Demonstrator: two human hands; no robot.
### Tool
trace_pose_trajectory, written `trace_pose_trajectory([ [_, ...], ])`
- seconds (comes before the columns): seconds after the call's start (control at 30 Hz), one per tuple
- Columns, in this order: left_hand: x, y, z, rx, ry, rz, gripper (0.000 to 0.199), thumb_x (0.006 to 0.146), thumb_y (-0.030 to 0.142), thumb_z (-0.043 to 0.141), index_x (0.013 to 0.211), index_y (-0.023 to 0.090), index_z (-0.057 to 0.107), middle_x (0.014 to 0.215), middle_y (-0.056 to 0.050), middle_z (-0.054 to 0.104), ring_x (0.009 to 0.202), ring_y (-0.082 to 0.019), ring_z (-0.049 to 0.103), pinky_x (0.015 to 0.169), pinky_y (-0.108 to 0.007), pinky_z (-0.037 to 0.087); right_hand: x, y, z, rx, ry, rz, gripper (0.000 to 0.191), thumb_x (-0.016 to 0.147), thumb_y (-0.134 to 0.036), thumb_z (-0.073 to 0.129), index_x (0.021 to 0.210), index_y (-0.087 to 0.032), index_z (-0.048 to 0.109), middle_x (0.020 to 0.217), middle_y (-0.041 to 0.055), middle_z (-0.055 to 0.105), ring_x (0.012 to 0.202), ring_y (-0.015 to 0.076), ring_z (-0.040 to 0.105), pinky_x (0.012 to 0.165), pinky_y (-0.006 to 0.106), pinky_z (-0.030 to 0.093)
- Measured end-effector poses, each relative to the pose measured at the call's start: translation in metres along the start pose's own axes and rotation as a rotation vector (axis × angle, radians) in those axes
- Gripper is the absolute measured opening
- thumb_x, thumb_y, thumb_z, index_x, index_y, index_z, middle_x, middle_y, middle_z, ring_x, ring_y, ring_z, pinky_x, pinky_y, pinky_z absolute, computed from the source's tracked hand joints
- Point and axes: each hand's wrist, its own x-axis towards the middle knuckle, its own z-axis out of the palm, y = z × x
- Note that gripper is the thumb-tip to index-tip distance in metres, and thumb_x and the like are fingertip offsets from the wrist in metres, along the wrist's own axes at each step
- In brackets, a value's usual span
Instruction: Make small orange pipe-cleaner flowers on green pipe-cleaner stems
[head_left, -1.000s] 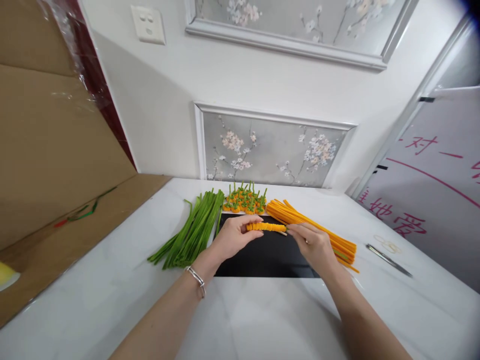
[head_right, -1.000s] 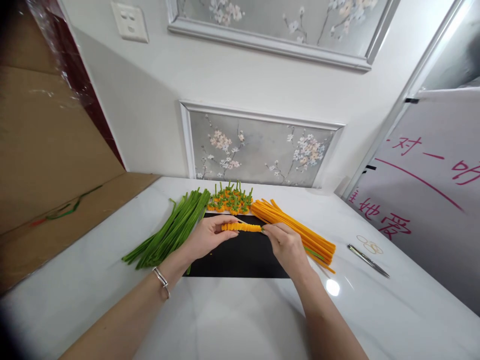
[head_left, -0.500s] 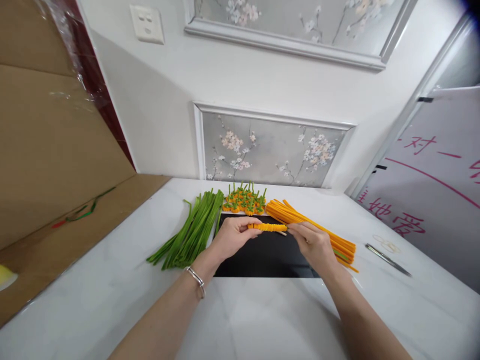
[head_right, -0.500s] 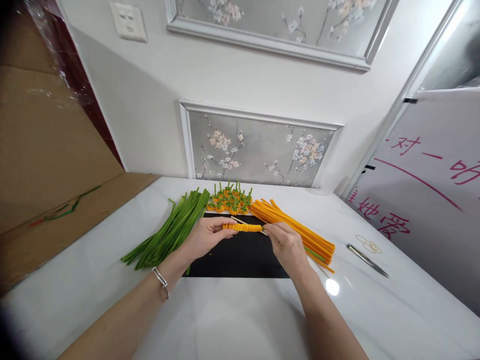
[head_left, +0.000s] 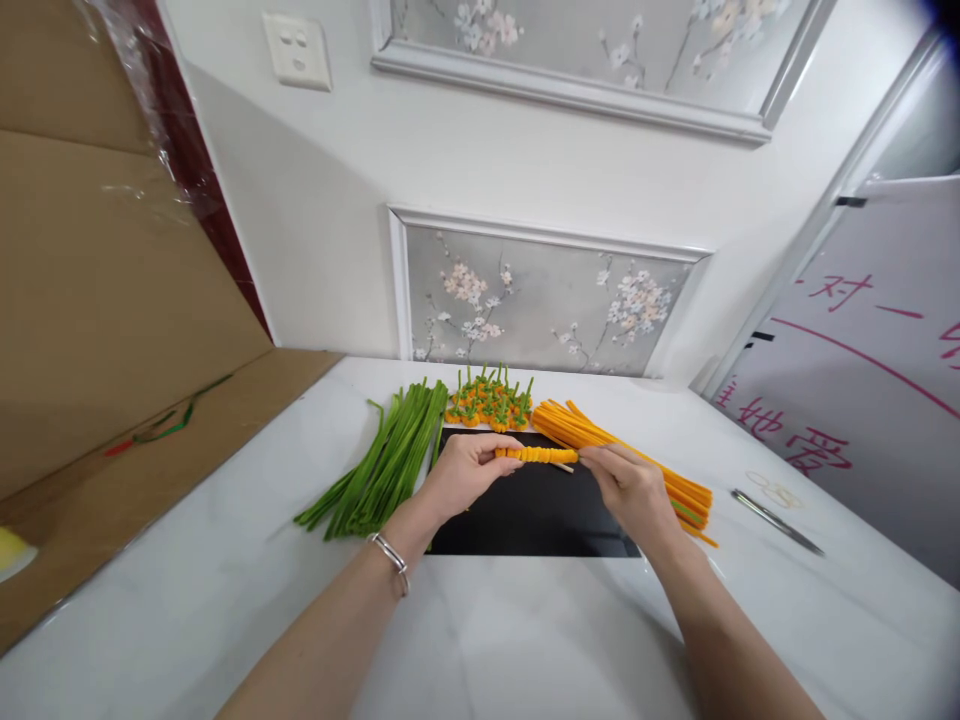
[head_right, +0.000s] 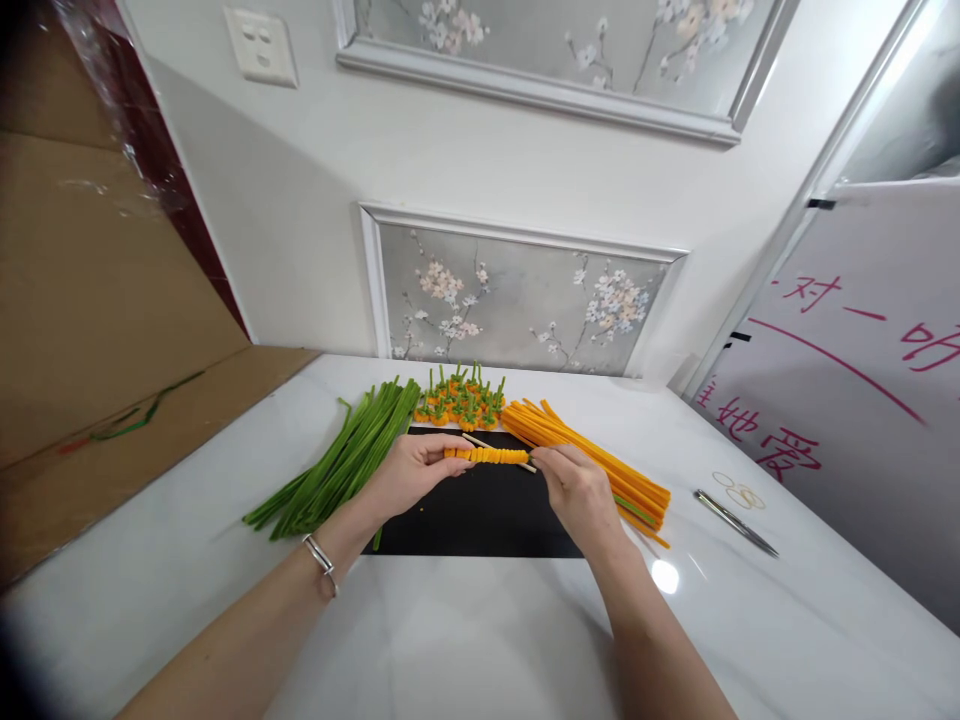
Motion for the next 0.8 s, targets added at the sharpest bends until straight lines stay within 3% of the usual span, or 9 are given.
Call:
trace_pose_trajectory([
  [0.43, -0.001, 0.0, 0.006, 0.057, -0.01, -0.012, 0.025, 0.075, 0.023, 0.068, 0.098, 0.017, 0.076, 0.084, -0.004, 0.075, 0.071, -0.016, 0.068, 0.069, -0.025, 0.055, 0.0, -0.011, 0.009, 0.048, -0.061, -0.016, 0.022, 0.095, -0.022, 0.049, 0.093, -0.021, 0.071, 0.086, 0.0065, 0.073, 0.077, 0.0185, 0.07, 0.07, 0.03, 0.06],
  [0.63, 0.001, -0.002, 0.0, 0.035, 0.025, -0.01, 0.023, 0.075, 0.025, 0.07, 0.095, 0.017, 0.076, 0.089, -0.005, 0.076, 0.076, -0.018, 0.07, 0.074, -0.028, 0.056, 0.0, -0.004, 0.004, 0.065, -0.131, 0.04, 0.021, 0.092, -0.024, 0.054, 0.109, -0.022, 0.067, 0.101, 0.0067, 0.073, 0.089, 0.021, 0.071, 0.08, 0.033, 0.059],
  [0.8, 0.001, -0.002, -0.001, 0.048, 0.047, -0.015, 0.023, 0.075, 0.025, 0.071, 0.096, 0.017, 0.076, 0.09, -0.005, 0.076, 0.076, -0.018, 0.071, 0.075, -0.028, 0.056, -0.001, 0.001, 0.002, 0.058, -0.09, 0.051, 0.02, 0.094, -0.026, 0.051, 0.091, -0.022, 0.07, 0.089, 0.0056, 0.074, 0.08, 0.0209, 0.072, 0.075, 0.034, 0.06],
])
